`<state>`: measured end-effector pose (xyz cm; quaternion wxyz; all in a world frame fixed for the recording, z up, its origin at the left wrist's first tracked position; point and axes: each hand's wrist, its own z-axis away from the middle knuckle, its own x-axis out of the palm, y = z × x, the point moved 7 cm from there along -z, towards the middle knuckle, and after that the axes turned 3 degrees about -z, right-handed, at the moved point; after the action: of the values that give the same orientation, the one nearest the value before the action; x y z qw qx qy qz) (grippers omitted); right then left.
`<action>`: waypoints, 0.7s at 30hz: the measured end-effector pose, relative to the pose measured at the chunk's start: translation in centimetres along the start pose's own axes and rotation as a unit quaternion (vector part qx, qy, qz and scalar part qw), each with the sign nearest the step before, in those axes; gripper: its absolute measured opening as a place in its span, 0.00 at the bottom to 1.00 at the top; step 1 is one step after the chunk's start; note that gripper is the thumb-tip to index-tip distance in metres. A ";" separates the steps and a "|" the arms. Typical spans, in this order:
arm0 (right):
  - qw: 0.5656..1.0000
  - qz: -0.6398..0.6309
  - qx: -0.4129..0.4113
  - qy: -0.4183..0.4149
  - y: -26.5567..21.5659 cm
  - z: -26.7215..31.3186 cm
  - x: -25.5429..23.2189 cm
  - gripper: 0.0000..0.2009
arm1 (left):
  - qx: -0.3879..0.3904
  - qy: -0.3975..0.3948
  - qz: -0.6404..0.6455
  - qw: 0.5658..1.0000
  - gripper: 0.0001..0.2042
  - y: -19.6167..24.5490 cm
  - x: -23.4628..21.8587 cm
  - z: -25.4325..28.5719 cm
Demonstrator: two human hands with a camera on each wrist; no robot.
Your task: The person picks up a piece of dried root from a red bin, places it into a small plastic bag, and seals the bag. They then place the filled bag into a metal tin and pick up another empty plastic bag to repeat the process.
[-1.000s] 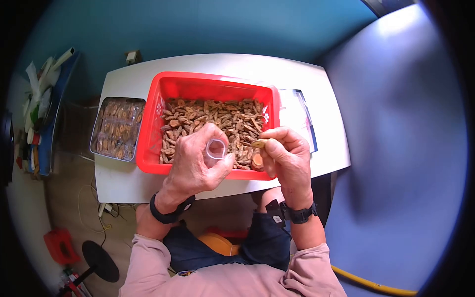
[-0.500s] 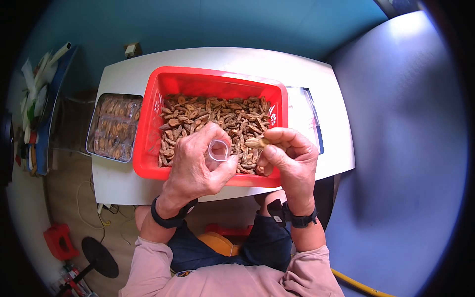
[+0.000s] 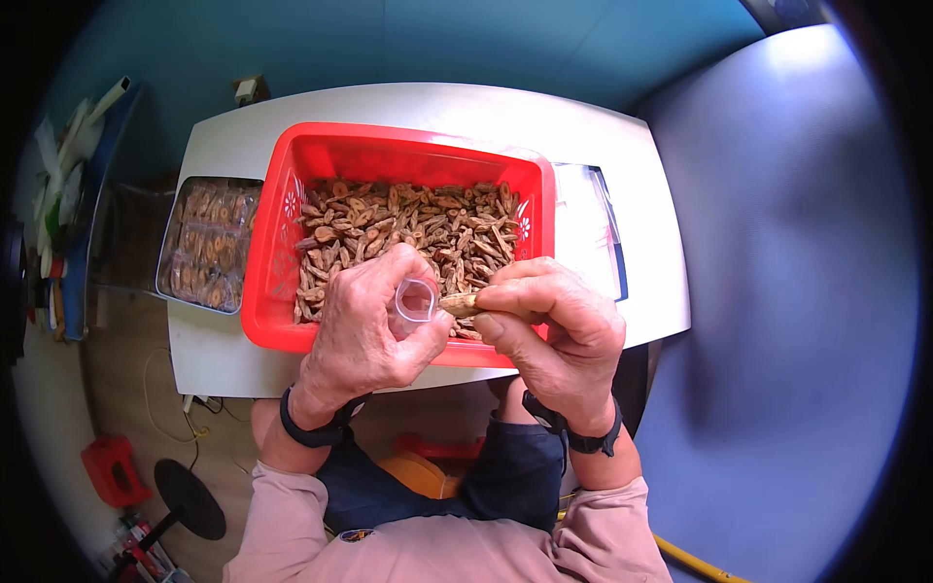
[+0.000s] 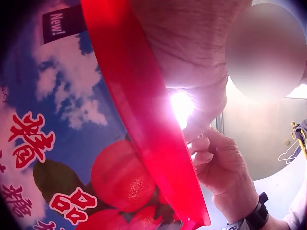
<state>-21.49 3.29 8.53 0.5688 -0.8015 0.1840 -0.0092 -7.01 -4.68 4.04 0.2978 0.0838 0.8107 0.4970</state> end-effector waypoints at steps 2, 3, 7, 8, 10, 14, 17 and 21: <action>1.000 0.008 0.000 -0.008 -0.1 -0.3 0.2 0.09 | 0.002 -0.002 0.000 1.000 0.10 0.1 0.0 0.0; 1.000 0.017 -0.001 -0.015 -0.2 -0.4 0.4 0.09 | 0.001 0.001 0.000 1.000 0.10 0.1 0.0 0.1; 0.998 0.036 -0.036 -0.049 -0.8 -1.1 1.2 0.09 | 0.002 -0.006 0.007 1.000 0.10 0.0 0.1 0.1; 0.997 0.047 -0.020 -0.059 -0.7 -1.2 1.4 0.09 | 0.009 -0.008 0.006 1.000 0.10 0.1 0.1 0.1; 0.996 0.058 -0.007 -0.072 -0.5 -1.3 1.6 0.09 | 0.016 -0.007 0.003 1.000 0.11 0.2 0.1 0.1; 0.986 0.119 -0.050 -0.108 -0.9 -1.5 2.5 0.09 | 0.025 -0.018 -0.002 1.000 0.11 0.2 0.3 0.2; 0.979 0.151 -0.071 -0.120 -1.3 -1.8 3.0 0.09 | 0.017 -0.019 -0.003 1.000 0.11 0.3 0.4 0.3; 0.969 0.180 -0.097 -0.137 -1.6 -1.8 3.6 0.08 | 0.031 -0.015 -0.004 0.999 0.11 0.3 0.7 0.4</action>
<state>-18.06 0.96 9.93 0.5005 -0.8000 0.2457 0.2217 -7.35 -3.92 3.90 0.3091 0.0974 0.8217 0.4688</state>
